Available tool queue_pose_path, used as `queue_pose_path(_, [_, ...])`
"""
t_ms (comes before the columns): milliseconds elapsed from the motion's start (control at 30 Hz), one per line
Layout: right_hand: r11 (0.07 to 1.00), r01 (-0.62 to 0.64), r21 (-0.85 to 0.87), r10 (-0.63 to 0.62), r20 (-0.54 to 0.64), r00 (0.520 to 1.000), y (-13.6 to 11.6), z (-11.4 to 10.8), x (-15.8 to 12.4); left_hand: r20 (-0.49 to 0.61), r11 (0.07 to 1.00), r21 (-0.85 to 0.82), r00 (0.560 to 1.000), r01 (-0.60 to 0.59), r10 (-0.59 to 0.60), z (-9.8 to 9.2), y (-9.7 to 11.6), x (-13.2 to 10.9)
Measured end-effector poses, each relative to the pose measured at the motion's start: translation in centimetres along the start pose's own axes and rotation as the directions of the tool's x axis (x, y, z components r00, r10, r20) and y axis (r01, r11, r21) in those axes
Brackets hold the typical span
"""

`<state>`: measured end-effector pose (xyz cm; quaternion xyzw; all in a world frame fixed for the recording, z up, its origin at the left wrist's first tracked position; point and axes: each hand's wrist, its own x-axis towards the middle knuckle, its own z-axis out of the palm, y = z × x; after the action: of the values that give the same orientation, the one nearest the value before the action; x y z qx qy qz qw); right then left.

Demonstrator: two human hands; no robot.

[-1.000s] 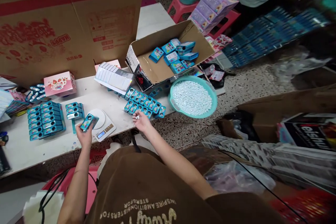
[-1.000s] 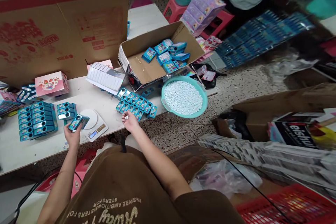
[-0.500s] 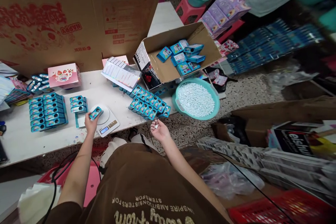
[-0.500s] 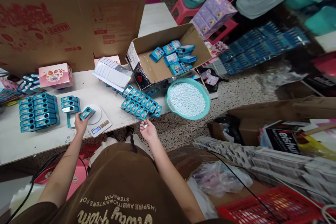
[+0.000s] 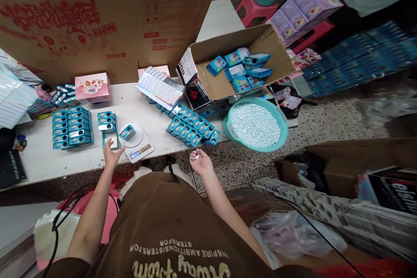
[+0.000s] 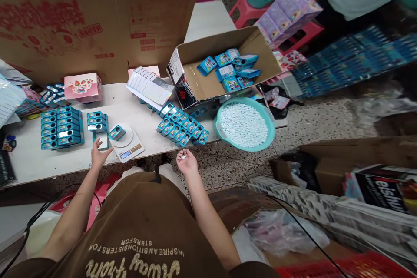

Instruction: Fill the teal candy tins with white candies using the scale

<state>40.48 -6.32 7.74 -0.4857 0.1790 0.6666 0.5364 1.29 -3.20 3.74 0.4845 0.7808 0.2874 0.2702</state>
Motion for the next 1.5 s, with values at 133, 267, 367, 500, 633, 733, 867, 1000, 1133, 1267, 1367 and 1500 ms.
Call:
queue_pose_path(133, [0.998,-0.028,0.062,0.028,0.005,1.0,0.4,0.3,0.1,-0.017,0.999,0.033,1.0,-0.024,0.024,-1.0,0.2,-0.3])
queue_pose_path(267, [0.994,-0.043,0.097,0.045,-0.023,0.999,0.7,0.6,0.2,-0.024,0.996,0.077,0.998,-0.049,0.051,-1.3,0.3,-0.6])
queue_pose_path(367, [0.995,-0.04,0.092,0.043,-0.024,0.999,0.9,0.5,0.2,-0.018,0.994,0.086,0.998,-0.065,0.067,-1.5,0.3,-0.7])
queue_pose_path(500, [0.994,-0.041,0.103,0.043,-0.021,0.999,1.1,0.4,-0.1,-0.016,0.997,0.062,0.999,-0.041,0.042,-1.6,0.2,-0.8])
queue_pose_path(633, [0.992,-0.04,0.122,0.043,-0.026,0.999,1.2,0.2,-0.5,0.005,0.995,0.075,0.998,-0.06,0.06,-0.9,-0.1,-0.3])
queue_pose_path(733, [0.99,-0.035,0.136,0.039,-0.023,0.999,1.3,-0.1,-0.6,0.034,0.991,0.077,0.993,-0.112,0.109,0.4,0.1,0.6])
queue_pose_path(867, [0.99,-0.042,0.136,0.043,-0.007,0.999,1.3,-0.4,-0.8,0.058,0.99,0.054,0.99,-0.132,0.129,2.6,1.1,2.3])
queue_pose_path(1000, [0.993,-0.029,0.113,0.03,-0.007,1.0,1.2,-0.7,-0.9,0.037,0.992,0.021,0.992,-0.123,0.123,4.1,1.5,3.8])
queue_pose_path(1133, [0.995,-0.019,0.096,0.021,-0.022,1.0,1.4,-1.0,-0.7,0.017,0.993,-0.017,0.993,-0.12,0.12,4.8,1.5,4.4])
queue_pose_path(1267, [0.996,-0.054,0.065,0.054,0.005,0.999,2.0,-0.4,-0.2,0.04,0.98,-0.064,0.98,-0.19,0.193,4.0,3.6,3.5])
queue_pose_path(1367, [0.993,-0.098,0.065,0.097,0.012,0.995,3.1,1.5,0.4,0.095,0.91,-0.083,0.906,-0.406,0.413,2.0,7.1,1.4])
queue_pose_path(1500, [0.985,-0.157,0.071,0.153,0.059,0.986,5.2,6.1,1.5,0.136,0.762,-0.033,0.752,-0.647,0.645,-0.2,11.9,-1.5])
